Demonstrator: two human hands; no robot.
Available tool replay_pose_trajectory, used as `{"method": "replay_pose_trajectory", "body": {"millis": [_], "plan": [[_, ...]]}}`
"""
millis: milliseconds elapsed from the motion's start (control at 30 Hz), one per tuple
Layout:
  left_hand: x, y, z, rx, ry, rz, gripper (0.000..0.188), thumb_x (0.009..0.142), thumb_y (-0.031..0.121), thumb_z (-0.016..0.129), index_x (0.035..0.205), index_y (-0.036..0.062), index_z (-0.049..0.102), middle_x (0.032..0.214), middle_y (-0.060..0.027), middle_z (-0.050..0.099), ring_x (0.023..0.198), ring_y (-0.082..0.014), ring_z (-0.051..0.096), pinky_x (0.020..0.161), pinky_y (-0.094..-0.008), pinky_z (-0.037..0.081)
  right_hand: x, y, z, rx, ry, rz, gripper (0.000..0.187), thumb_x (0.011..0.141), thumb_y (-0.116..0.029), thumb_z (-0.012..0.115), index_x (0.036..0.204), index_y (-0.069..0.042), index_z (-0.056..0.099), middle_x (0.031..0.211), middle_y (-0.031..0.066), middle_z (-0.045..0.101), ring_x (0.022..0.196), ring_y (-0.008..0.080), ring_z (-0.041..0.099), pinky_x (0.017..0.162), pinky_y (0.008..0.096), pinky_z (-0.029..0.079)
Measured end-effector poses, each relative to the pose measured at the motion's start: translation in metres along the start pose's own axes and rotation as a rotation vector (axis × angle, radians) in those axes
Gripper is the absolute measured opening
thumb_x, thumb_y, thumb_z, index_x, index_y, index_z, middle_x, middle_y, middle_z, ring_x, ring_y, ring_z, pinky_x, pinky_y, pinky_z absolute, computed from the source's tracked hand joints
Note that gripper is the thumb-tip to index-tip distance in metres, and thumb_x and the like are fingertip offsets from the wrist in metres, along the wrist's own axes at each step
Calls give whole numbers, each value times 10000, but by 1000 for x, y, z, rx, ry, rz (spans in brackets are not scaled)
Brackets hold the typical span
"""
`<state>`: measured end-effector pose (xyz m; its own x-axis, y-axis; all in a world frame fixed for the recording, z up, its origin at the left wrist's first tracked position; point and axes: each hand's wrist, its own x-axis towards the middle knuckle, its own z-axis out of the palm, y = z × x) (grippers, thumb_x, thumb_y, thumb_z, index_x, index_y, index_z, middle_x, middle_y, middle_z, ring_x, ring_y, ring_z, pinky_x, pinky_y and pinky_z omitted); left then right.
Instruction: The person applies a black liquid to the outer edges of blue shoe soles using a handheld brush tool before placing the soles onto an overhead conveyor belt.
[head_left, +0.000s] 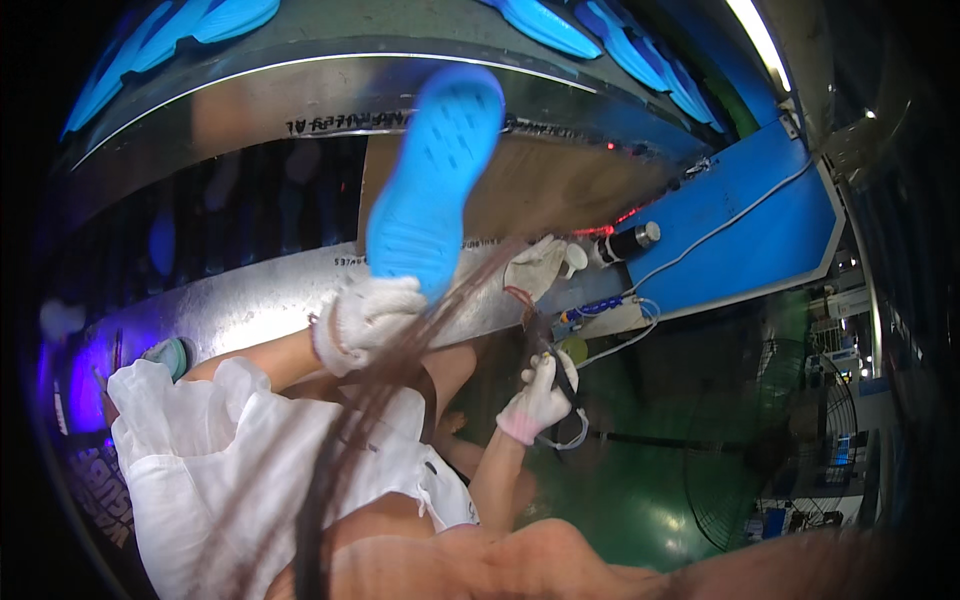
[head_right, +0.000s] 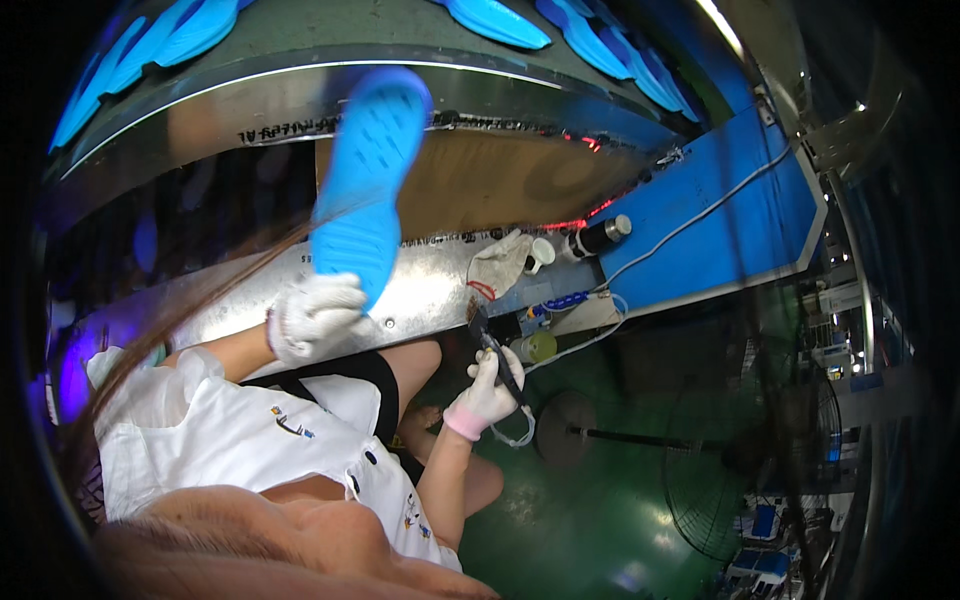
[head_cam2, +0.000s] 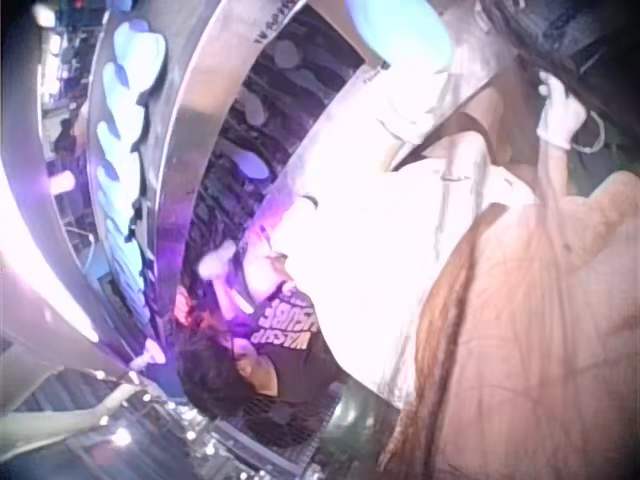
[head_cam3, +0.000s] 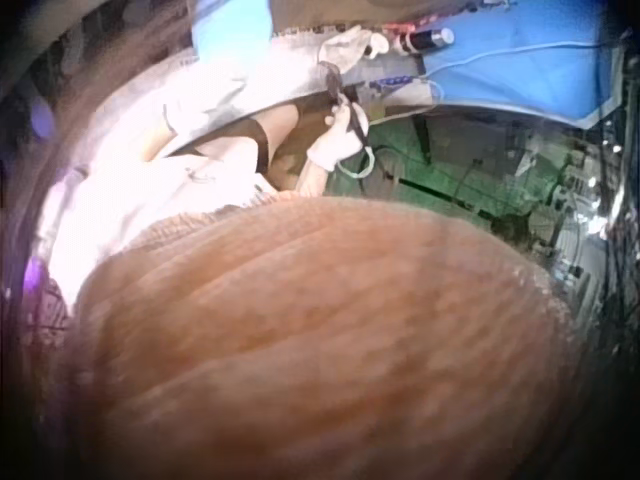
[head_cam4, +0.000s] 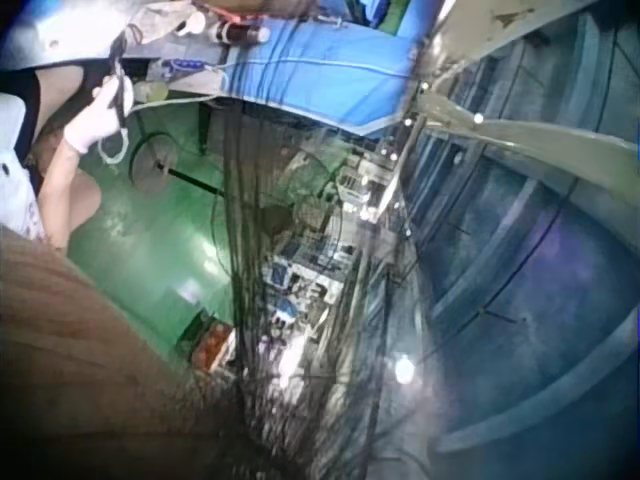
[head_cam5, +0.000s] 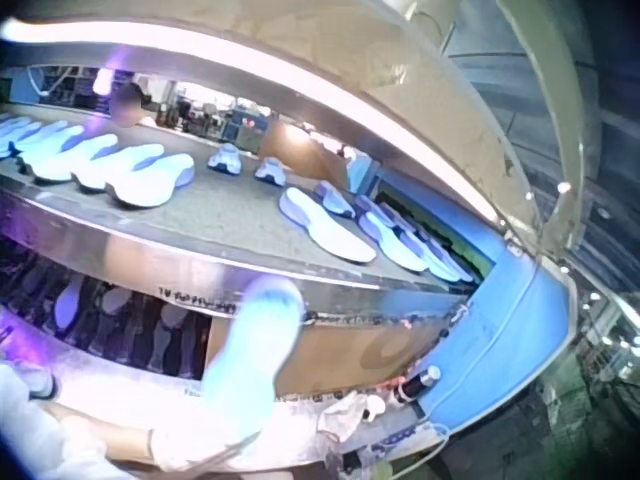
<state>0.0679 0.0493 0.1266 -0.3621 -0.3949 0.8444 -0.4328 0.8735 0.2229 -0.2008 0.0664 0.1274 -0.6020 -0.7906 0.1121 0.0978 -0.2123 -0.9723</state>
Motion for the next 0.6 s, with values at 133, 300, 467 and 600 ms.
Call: {"method": "replay_pose_trajectory", "body": {"millis": [133,300,467,600], "plan": [[-59,1,63,-218,-41,-139,342,731,84,848,958,48,596,1272,-214,563,1155,-404,588,932,-469,511,-1,14,14,-78,-5,50,195,918,-59,635,1064,71,636,835,53,628,643,72,552,538,190,454],[-67,8,63,-353,-73,-767,304,726,125,847,945,97,637,1448,-266,399,1314,-400,460,1043,-426,407,18,66,39,-195,-192,142,162,875,-52,708,993,48,660,835,54,650,665,109,583,577,251,475],[-46,-33,99,-1727,544,-1773,711,945,643,496,1370,74,505,1271,-155,574,1115,-253,601,979,-398,483,23,92,87,-890,-318,-15,297,826,-305,729,946,-33,737,846,177,722,793,328,710,737,412,544],[-66,-46,119,-2153,438,-1677,738,937,669,476,1394,89,487,1302,-151,564,1145,-261,585,1003,-421,472,4,94,88,-961,-416,-203,295,813,-297,738,968,-46,719,864,193,721,824,337,708,751,413,543]]}}
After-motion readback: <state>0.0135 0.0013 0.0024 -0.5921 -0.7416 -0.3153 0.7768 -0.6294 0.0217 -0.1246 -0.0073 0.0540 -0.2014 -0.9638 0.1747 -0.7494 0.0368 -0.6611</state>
